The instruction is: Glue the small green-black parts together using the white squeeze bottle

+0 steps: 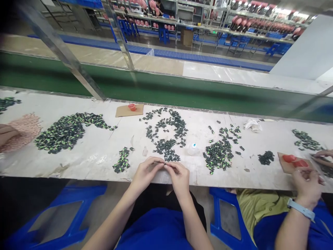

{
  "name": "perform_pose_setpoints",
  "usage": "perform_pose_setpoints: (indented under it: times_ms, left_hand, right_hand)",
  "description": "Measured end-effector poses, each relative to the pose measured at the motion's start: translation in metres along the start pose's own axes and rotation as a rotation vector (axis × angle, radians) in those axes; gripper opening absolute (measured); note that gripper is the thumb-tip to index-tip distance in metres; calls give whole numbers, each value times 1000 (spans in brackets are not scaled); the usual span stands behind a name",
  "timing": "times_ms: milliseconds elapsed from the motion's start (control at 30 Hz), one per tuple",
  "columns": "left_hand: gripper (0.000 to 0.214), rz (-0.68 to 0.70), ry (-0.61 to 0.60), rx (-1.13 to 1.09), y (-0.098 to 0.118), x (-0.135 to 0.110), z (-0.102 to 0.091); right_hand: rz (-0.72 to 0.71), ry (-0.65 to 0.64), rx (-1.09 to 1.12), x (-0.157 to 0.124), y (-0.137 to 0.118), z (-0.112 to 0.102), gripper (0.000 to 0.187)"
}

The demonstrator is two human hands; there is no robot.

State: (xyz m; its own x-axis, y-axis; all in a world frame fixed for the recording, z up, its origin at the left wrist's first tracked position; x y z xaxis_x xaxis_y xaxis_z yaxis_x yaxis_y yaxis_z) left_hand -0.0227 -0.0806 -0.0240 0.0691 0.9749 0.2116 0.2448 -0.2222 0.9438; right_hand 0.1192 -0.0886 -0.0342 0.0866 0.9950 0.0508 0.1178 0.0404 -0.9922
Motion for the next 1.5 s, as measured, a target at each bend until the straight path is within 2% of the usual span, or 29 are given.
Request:
perform_pose_setpoints:
  times_ms: [67, 167, 300, 467, 700, 800, 967, 1133, 1500]
  left_hand:
    - [13, 10, 19, 67, -6, -3, -2]
    - [15, 86, 71, 285, -14, -8, -6]
    - [10, 152, 86, 412, -21, -11, -4]
    - [14, 180, 62, 389, -21, -9, 3]
    - [12, 183, 60, 379, -21, -8, 8]
    - [13, 202, 57, 346, -19, -7, 10]
    - [16, 152, 27, 256, -12, -7, 11]
    - [15, 103, 57, 242, -5, -8, 6]
    - [17, 168, 64, 227, 21, -9, 2]
  right_hand:
    - [6, 21, -37, 2, 1, -5, 13]
    - [21, 45, -114, 2, 2, -12, 18]
    - [6, 7, -196, 1, 1, -9, 21]
    - [25, -15, -212, 2, -1, -4, 20]
    - [19, 35, -228, 1, -1, -8, 20]
    - [39, 18, -200, -1, -1, -8, 19]
    - [106, -54, -71, -1, 0, -3, 19]
    - [150, -30, 30, -2, 1, -3, 19]
    - [116, -10, 120, -4, -5, -4, 21]
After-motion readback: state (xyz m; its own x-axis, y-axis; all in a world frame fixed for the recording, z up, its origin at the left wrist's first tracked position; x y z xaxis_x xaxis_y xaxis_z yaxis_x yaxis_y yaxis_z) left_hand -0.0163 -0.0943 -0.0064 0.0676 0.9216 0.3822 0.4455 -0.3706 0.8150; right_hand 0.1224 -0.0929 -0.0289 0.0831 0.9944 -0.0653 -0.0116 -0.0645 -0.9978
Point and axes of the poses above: each hand's wrist, its own x-axis towards the middle knuckle, its own z-axis out of the palm, y = z × x, the point moved 3 cm from there along x, towards the middle knuckle, and after that the axes turned 5 degrees about -x, right-handed, at the moved point
